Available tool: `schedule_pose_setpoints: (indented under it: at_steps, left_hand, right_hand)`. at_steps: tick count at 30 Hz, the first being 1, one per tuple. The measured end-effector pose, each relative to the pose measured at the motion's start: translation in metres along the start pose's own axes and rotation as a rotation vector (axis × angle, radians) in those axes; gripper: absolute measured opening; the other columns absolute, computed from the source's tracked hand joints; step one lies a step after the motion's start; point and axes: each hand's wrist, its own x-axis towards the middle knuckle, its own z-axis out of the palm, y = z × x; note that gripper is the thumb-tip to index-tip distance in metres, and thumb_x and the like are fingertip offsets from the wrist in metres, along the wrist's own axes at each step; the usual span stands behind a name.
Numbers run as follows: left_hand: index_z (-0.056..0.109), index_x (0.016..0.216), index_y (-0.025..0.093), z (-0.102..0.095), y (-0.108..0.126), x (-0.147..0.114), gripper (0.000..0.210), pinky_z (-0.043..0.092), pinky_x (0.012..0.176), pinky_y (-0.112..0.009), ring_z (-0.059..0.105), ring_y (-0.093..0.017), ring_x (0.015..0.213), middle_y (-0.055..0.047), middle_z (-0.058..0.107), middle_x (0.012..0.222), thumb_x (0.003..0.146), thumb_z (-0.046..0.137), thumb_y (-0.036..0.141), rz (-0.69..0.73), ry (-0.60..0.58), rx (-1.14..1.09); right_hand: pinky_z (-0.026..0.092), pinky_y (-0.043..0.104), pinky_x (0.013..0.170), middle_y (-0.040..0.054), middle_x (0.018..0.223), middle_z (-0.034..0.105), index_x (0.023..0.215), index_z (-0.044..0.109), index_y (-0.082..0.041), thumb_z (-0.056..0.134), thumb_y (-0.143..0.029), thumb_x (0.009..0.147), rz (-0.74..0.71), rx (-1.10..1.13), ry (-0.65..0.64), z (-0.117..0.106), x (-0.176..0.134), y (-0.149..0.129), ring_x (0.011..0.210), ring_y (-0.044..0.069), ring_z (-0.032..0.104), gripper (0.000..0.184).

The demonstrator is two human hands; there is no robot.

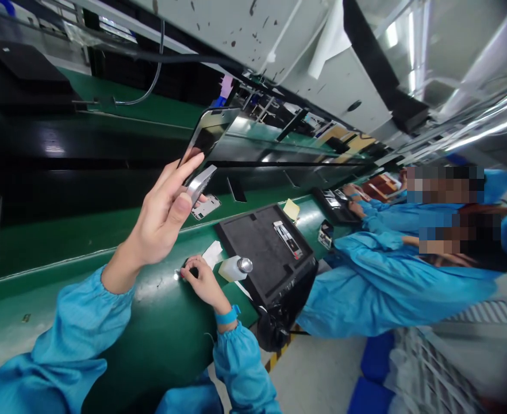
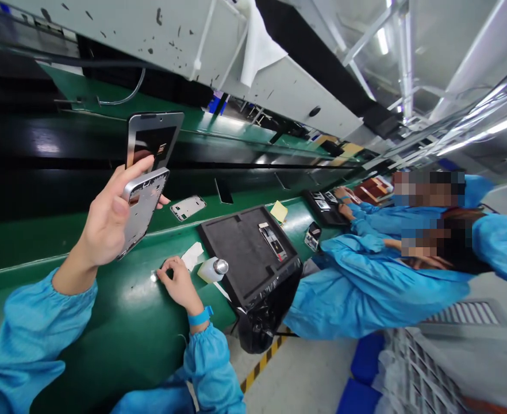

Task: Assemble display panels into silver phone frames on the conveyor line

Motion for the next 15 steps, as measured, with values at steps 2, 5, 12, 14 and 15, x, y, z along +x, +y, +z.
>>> schedule_pose_setpoints:
  at_steps: [2,5,12,14,15]
  left_hand:
    - [0.056,0.157,0.031,0.000,-0.001,0.000,0.059,0.064,0.088,-0.044,0.075,-0.025,0.099,-0.013,0.042,0.168,0.108,0.045,0.062,-0.008,0.001,-0.006]
    - [0.057,0.157,0.030,0.002,-0.001,-0.002,0.062,0.064,0.089,-0.045,0.075,-0.025,0.098,-0.013,0.042,0.168,0.106,0.048,0.064,-0.032,0.007,-0.040]
    - [0.057,0.156,0.020,0.005,0.015,0.002,0.077,0.063,0.087,-0.041,0.077,-0.026,0.091,-0.014,0.079,0.110,0.100,0.053,0.073,-0.368,0.047,-0.299]
    - [0.050,0.160,0.019,0.004,0.021,0.004,0.086,0.064,0.081,-0.041,0.078,-0.028,0.086,-0.012,0.081,0.095,0.098,0.051,0.079,-0.566,-0.003,-0.520]
    - [0.047,0.162,0.019,0.003,0.024,0.005,0.089,0.064,0.081,-0.042,0.079,-0.029,0.086,-0.013,0.081,0.095,0.097,0.050,0.080,-0.646,-0.040,-0.625]
  right_hand:
    - [0.050,0.035,0.102,0.0044,0.102,0.064,0.078,0.062,-0.022,0.065,-0.020,0.096,0.000,-0.001,0.010,0.002,-0.001,0.001,0.106,0.020,0.065,0.019]
    - [0.049,0.040,0.103,0.0060,0.104,0.062,0.080,0.062,-0.022,0.068,-0.022,0.094,0.016,-0.015,0.061,0.010,-0.007,0.000,0.107,0.024,0.062,0.016]
    - [0.056,0.046,0.089,0.0090,0.096,0.062,0.088,0.062,-0.021,0.068,-0.058,0.096,-0.011,0.047,0.293,-0.012,0.007,-0.018,0.092,0.027,0.063,0.038]
    - [0.060,0.040,0.081,0.0113,0.106,0.066,0.110,0.065,-0.021,0.042,-0.069,0.106,-0.079,0.122,0.356,-0.039,0.024,-0.036,0.093,0.024,0.067,0.053]
    - [0.061,0.037,0.077,0.0123,0.112,0.067,0.120,0.063,-0.022,0.028,-0.071,0.108,-0.126,0.207,0.365,-0.053,0.031,-0.047,0.094,0.023,0.069,0.062]
